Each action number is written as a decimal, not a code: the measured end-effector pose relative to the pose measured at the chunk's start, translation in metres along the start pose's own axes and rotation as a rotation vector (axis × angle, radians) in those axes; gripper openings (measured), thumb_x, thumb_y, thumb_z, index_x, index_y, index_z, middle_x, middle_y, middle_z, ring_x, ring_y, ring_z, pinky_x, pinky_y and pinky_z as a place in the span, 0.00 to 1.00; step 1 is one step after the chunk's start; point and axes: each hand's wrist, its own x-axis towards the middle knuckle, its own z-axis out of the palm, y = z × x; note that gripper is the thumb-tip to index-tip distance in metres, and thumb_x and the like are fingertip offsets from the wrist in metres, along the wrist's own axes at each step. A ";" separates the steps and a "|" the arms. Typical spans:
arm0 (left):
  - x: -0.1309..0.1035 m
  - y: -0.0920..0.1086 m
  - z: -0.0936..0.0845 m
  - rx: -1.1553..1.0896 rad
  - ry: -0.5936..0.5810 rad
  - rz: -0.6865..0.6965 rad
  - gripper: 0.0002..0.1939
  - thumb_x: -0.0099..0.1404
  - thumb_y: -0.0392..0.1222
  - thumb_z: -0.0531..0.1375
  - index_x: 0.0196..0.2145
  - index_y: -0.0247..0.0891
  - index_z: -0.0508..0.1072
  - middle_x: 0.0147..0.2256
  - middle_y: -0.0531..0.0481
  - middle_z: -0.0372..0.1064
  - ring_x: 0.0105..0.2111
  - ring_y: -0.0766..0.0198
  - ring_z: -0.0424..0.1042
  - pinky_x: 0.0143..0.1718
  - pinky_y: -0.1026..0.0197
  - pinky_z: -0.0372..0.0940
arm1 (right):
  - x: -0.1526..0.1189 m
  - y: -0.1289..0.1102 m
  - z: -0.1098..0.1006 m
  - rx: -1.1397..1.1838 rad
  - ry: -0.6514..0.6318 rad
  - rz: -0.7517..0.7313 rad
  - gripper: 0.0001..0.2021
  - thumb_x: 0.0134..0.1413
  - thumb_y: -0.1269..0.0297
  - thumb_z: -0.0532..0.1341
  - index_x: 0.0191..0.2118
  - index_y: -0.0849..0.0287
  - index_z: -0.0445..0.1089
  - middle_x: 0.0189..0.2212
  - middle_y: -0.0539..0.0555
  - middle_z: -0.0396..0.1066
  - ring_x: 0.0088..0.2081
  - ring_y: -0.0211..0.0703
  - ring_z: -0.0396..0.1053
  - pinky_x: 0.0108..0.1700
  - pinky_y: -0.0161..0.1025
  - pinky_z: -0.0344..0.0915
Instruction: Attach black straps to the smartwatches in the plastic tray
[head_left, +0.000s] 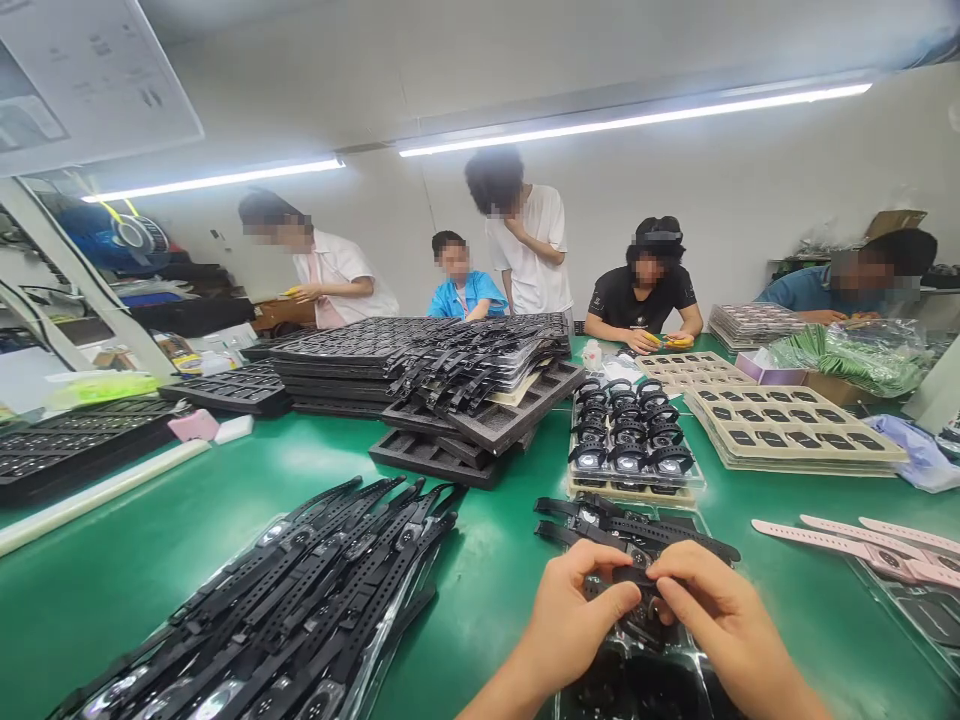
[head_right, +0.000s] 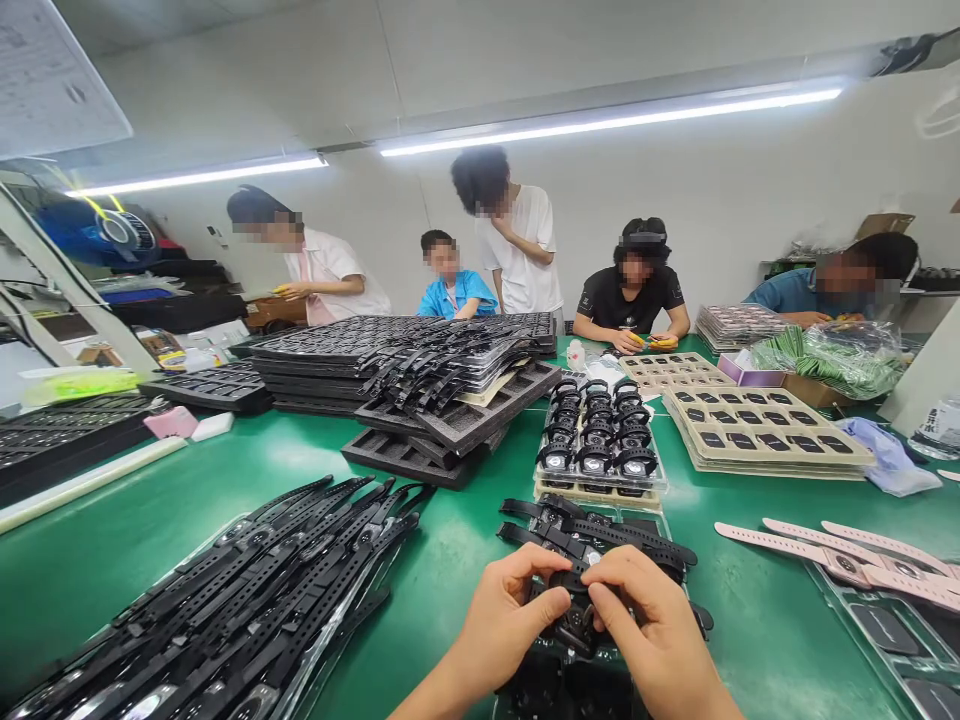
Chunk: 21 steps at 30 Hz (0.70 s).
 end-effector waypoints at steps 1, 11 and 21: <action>0.000 0.001 0.000 0.014 0.006 0.003 0.10 0.56 0.37 0.66 0.37 0.37 0.81 0.34 0.48 0.74 0.37 0.58 0.71 0.42 0.58 0.65 | 0.001 -0.002 -0.001 -0.033 -0.016 -0.019 0.10 0.66 0.58 0.60 0.38 0.52 0.78 0.33 0.54 0.72 0.28 0.45 0.73 0.31 0.39 0.74; -0.001 0.003 -0.003 0.062 -0.017 0.039 0.10 0.55 0.38 0.67 0.38 0.40 0.82 0.36 0.48 0.76 0.37 0.58 0.72 0.43 0.58 0.66 | 0.000 0.001 -0.003 -0.061 -0.050 -0.084 0.10 0.66 0.61 0.60 0.42 0.49 0.80 0.33 0.54 0.73 0.28 0.43 0.72 0.32 0.38 0.72; -0.001 0.004 -0.003 0.063 -0.029 0.025 0.11 0.54 0.36 0.69 0.38 0.39 0.83 0.36 0.47 0.77 0.38 0.57 0.73 0.44 0.57 0.65 | 0.001 -0.003 -0.002 -0.117 -0.027 -0.093 0.09 0.65 0.61 0.61 0.41 0.48 0.81 0.38 0.55 0.77 0.37 0.48 0.76 0.40 0.39 0.74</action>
